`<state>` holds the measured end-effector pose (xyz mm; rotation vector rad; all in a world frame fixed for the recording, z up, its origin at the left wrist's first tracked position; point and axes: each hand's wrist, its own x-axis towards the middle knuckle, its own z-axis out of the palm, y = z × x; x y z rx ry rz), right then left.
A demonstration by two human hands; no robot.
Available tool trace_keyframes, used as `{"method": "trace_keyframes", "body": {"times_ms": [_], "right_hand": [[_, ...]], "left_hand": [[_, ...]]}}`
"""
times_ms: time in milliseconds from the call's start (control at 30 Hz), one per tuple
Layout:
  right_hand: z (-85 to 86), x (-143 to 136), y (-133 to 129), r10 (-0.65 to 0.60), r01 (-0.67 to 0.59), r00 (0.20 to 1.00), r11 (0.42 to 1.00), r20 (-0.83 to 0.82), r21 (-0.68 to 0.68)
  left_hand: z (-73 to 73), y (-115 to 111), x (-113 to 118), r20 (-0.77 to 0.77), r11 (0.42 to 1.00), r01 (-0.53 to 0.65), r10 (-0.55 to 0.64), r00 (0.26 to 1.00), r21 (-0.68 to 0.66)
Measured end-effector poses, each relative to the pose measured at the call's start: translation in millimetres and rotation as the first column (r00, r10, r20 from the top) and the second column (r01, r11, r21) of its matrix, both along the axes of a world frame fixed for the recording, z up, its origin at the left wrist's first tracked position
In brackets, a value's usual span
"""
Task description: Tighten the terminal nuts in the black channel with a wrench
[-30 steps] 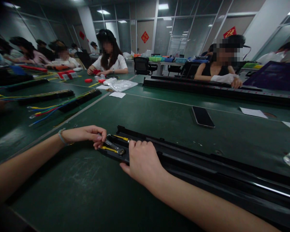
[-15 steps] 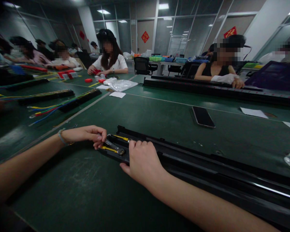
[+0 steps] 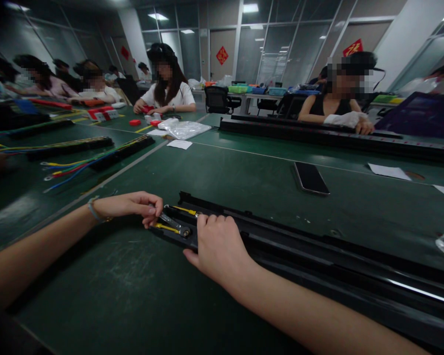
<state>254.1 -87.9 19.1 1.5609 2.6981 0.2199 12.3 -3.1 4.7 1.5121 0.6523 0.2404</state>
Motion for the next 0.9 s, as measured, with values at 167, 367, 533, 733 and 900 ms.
{"method": "trace_keyframes", "body": {"times_ms": [167, 367, 533, 733, 900], "right_hand": [[-0.3, -0.1, -0.2, -0.002, 0.002, 1.000, 1.000, 0.006, 0.003], [-1.3, -0.5, 0.5, 0.002, -0.002, 1.000, 1.000, -0.003, 0.016], [-1.3, -0.1, 0.4, 0.003, -0.003, 1.000, 0.999, 0.003, 0.032], [-0.6, -0.3, -0.6, 0.001, -0.002, 1.000, 1.000, 0.004, 0.010], [-1.1, -1.4, 0.3, 0.001, -0.001, 1.000, 1.000, 0.009, 0.016]], "left_hand": [[-0.2, 0.3, 0.5, -0.007, 1.000, 0.003, -0.003, 1.000, 0.016], [1.4, -1.1, 0.7, -0.021, 1.000, -0.006, 0.006, 1.000, 0.021], [2.1, -1.5, 1.4, -0.029, 1.000, -0.012, 0.013, 1.000, 0.027], [2.2, -1.7, 1.3, -0.036, 1.000, -0.013, 0.014, 0.999, 0.025], [2.4, -1.7, 1.0, -0.039, 0.999, -0.016, 0.017, 0.999, 0.031]]}}
